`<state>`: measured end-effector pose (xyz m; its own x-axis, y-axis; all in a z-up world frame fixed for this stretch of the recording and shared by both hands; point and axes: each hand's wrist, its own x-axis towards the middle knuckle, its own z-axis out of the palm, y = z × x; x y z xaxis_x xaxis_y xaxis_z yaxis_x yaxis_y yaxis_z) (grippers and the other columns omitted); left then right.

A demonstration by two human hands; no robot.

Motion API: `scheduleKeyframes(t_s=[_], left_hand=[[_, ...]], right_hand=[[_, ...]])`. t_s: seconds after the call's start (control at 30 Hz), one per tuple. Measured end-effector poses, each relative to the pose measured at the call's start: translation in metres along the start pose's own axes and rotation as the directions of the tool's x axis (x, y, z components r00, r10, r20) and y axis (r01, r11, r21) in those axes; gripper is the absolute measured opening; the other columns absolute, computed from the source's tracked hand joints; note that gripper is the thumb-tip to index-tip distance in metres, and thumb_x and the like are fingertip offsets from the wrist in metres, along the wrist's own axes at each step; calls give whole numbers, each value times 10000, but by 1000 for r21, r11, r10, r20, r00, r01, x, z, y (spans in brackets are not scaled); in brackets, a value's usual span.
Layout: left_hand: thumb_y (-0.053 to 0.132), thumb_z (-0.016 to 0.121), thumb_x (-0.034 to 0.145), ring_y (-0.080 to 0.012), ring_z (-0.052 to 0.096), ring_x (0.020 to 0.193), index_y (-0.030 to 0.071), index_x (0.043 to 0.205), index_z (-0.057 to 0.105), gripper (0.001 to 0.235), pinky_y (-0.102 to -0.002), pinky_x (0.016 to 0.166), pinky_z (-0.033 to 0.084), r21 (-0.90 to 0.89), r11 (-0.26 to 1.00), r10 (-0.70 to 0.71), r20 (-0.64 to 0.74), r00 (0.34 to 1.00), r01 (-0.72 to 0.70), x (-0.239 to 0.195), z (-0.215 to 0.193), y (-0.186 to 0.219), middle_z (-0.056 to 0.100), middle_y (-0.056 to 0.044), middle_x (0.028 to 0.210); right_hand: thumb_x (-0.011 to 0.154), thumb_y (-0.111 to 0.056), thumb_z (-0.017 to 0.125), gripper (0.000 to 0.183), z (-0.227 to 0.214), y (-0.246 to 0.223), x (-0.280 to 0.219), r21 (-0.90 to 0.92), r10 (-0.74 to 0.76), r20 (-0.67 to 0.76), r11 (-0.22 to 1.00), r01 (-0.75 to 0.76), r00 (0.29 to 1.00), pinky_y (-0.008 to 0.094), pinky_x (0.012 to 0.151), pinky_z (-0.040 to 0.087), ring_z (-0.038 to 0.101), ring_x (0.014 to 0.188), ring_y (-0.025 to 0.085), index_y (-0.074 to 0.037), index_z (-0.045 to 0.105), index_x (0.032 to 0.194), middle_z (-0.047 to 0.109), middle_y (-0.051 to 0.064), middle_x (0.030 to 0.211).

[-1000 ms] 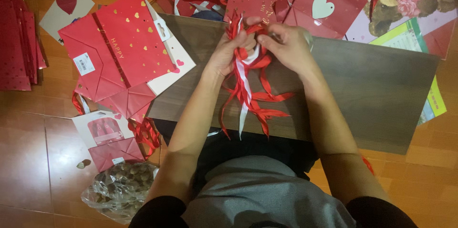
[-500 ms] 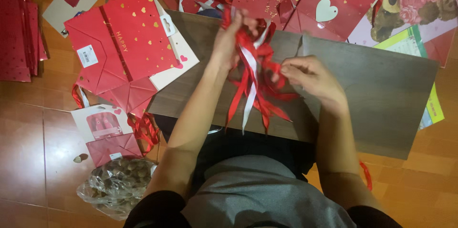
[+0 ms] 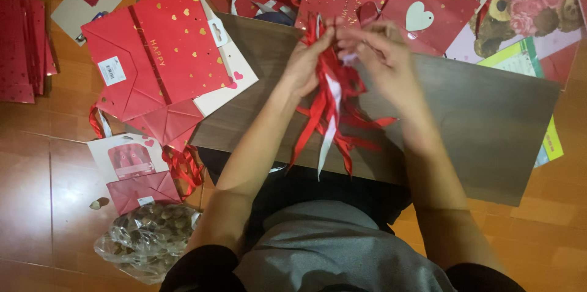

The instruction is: The person sits on the floor and ties red and white ribbons onto red gift bags. They repeatedly thread the ribbons through the bag handles, pull them tight, and adjust the loops. The person handles multiple bags one at a time, stacking finished bags to the side.

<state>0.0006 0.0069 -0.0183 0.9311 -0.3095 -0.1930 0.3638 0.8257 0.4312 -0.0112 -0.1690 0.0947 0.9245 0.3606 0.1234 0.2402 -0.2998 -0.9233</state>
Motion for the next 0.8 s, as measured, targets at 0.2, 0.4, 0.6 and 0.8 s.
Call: scheduleKeyframes(t_s=[0.2, 0.4, 0.6, 0.8], left_hand=[[169, 608, 1085, -182, 628, 1232, 14, 1378, 597, 331, -338, 1049, 518, 94, 989, 123, -67, 990, -116, 12, -17, -23, 642, -126, 1358], [269, 568, 1116, -118, 565, 885, 70, 1128, 602, 202, -297, 805, 480, -17, 999, 46, -41, 998, -46, 12, -15, -30, 586, 15, 954], [382, 440, 1108, -111, 339, 626, 106, 1014, 531, 305, -292, 597, 359, -327, 944, -38, 40, 998, 49, 3, -8, -7, 331, 38, 707], [396, 384, 1142, -82, 288, 614, 131, 1027, 495, 309, -254, 564, 272, -395, 917, 13, 153, 988, 50, 0, -5, 2, 298, 57, 715]], right_hand=[[1082, -108, 646, 302, 28, 17, 19, -582, -279, -106, 796, 168, 954, 446, 1053, 473, 512, 1294, 362, -91, 722, 1374, 491, 171, 1458], [1125, -215, 517, 313, 39, 19, 48, -180, 198, -45, 963, -203, 979, 448, 965, 468, 577, 1143, 325, -100, 673, 1370, 540, 207, 1364], [994, -127, 487, 362, 35, 98, 105, -111, 29, 174, 994, -10, 984, 345, 1071, 462, 602, 1239, 265, -40, 688, 1282, 647, 154, 1303], [922, -90, 580, 120, 80, 239, 184, -334, -44, 644, 882, 333, 764, 403, 982, 477, 561, 1234, 346, 9, 646, 930, 576, 219, 1398]])
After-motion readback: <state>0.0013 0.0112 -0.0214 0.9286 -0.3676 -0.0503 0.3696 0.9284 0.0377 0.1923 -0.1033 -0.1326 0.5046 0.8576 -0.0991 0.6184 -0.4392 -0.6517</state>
